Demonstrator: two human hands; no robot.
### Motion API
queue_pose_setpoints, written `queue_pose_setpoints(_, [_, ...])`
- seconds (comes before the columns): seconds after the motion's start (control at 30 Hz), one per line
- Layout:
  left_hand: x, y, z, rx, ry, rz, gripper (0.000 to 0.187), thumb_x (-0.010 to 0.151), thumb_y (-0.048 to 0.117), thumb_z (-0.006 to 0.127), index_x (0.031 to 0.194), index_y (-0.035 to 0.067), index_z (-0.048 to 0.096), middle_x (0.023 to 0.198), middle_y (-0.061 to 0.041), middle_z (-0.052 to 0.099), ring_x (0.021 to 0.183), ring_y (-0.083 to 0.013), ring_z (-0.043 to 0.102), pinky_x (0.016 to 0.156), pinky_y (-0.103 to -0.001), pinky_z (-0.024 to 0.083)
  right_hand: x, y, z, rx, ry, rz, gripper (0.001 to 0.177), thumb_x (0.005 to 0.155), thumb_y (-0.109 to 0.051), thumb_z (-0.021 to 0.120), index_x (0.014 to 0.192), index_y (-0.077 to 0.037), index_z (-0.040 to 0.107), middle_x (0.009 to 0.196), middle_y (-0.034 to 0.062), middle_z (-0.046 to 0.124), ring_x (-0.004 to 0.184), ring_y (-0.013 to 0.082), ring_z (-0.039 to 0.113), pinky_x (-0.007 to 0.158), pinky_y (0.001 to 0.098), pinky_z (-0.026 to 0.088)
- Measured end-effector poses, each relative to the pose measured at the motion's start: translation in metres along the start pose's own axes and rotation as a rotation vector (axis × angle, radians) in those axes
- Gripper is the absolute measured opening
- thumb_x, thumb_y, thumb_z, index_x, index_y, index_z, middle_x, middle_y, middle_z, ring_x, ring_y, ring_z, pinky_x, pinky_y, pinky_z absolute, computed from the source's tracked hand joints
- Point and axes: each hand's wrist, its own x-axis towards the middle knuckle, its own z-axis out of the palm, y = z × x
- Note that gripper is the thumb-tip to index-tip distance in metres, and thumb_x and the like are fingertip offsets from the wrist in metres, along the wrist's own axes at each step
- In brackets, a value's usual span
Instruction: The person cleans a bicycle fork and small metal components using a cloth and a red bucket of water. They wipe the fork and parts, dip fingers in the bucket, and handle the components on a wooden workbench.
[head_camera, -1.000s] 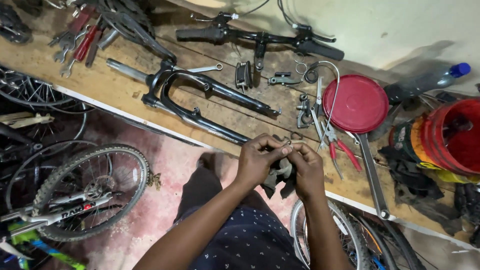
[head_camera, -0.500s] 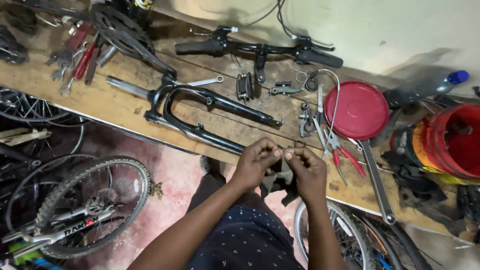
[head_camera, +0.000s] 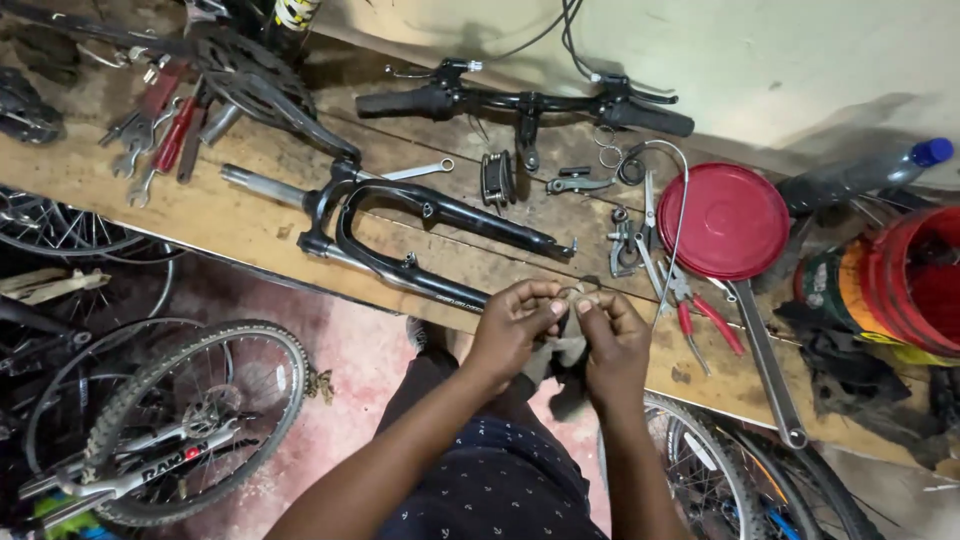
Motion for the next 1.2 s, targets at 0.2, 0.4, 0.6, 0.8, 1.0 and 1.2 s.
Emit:
queue_pose_setpoints(0.2, [-0.017, 0.054, 0.012, 0.551, 0.048, 0.365, 0.016, 0.085, 0.002, 0.070, 0.099, 0.003, 0.075, 0.070, -0.009, 0.060, 0.067, -0.0137, 0.058, 0.061, -0.028, 0.050, -0.007, 0.009, 0.002, -0.227, 0.032, -0.181, 0.005, 0.091, -0.008, 0.066, 0.088, -0.005, 0.069, 0.057, 0.0011, 0.050, 0.056, 0.0082, 0.046, 0.053, 0.0233, 0.041])
queue_pose_setpoints(0.4, [-0.003, 0.056, -0.011, 1.234, -0.273, 0.711, 0.018, 0.090, 0.007, 0.049, 0.093, 0.013, 0.066, 0.081, -0.007, 0.059, 0.079, -0.0328, 0.064, 0.068, -0.041, 0.052, 0.000, 0.006, -0.001, -0.361, -0.068, -0.243, 0.004, 0.085, -0.004, 0.070, 0.082, -0.004, 0.071, 0.049, 0.0047, 0.050, 0.047, 0.0117, 0.048, 0.048, 0.0261, 0.043])
queue_pose_setpoints(0.6, [-0.017, 0.055, 0.002, 0.732, 0.019, 0.417, 0.017, 0.086, 0.010, 0.065, 0.101, 0.005, 0.072, 0.083, -0.017, 0.068, 0.086, -0.0395, 0.068, 0.074, -0.043, 0.055, -0.002, 0.005, 0.013, -0.260, 0.043, -0.244, 0.005, 0.090, -0.008, 0.067, 0.089, -0.005, 0.070, 0.059, 0.0026, 0.050, 0.058, 0.0104, 0.045, 0.053, 0.0261, 0.041])
queue_pose_setpoints(0.8, [-0.019, 0.066, -0.002, 1.165, -0.094, 0.744, 0.024, 0.090, 0.002, 0.052, 0.102, 0.004, 0.073, 0.080, -0.014, 0.067, 0.078, -0.0351, 0.068, 0.072, -0.038, 0.055, -0.009, 0.007, 0.019, -0.307, 0.019, -0.275, 0.004, 0.090, -0.006, 0.068, 0.086, -0.004, 0.069, 0.058, 0.0027, 0.050, 0.057, 0.0097, 0.045, 0.051, 0.0253, 0.040])
queue_pose_setpoints(1.0, [-0.021, 0.068, -0.009, 0.961, 0.044, 0.516, 0.023, 0.087, 0.012, 0.061, 0.105, 0.003, 0.070, 0.084, -0.014, 0.067, 0.085, -0.0390, 0.067, 0.075, -0.044, 0.054, -0.004, -0.001, 0.025, -0.325, 0.007, -0.351, 0.004, 0.088, -0.003, 0.068, 0.085, -0.003, 0.069, 0.057, 0.0078, 0.052, 0.057, 0.0132, 0.045, 0.052, 0.0302, 0.043])
queue_pose_setpoints(1.2, [-0.012, 0.064, -0.010, 1.148, 0.001, 0.635, 0.015, 0.089, 0.009, 0.058, 0.093, 0.004, 0.072, 0.074, -0.014, 0.067, 0.077, -0.0366, 0.068, 0.071, -0.041, 0.054, 0.000, 0.004, 0.027, -0.464, 0.026, -0.463, 0.002, 0.088, -0.005, 0.071, 0.087, -0.005, 0.069, 0.060, 0.0115, 0.055, 0.054, 0.0213, 0.054, 0.054, 0.0325, 0.045])
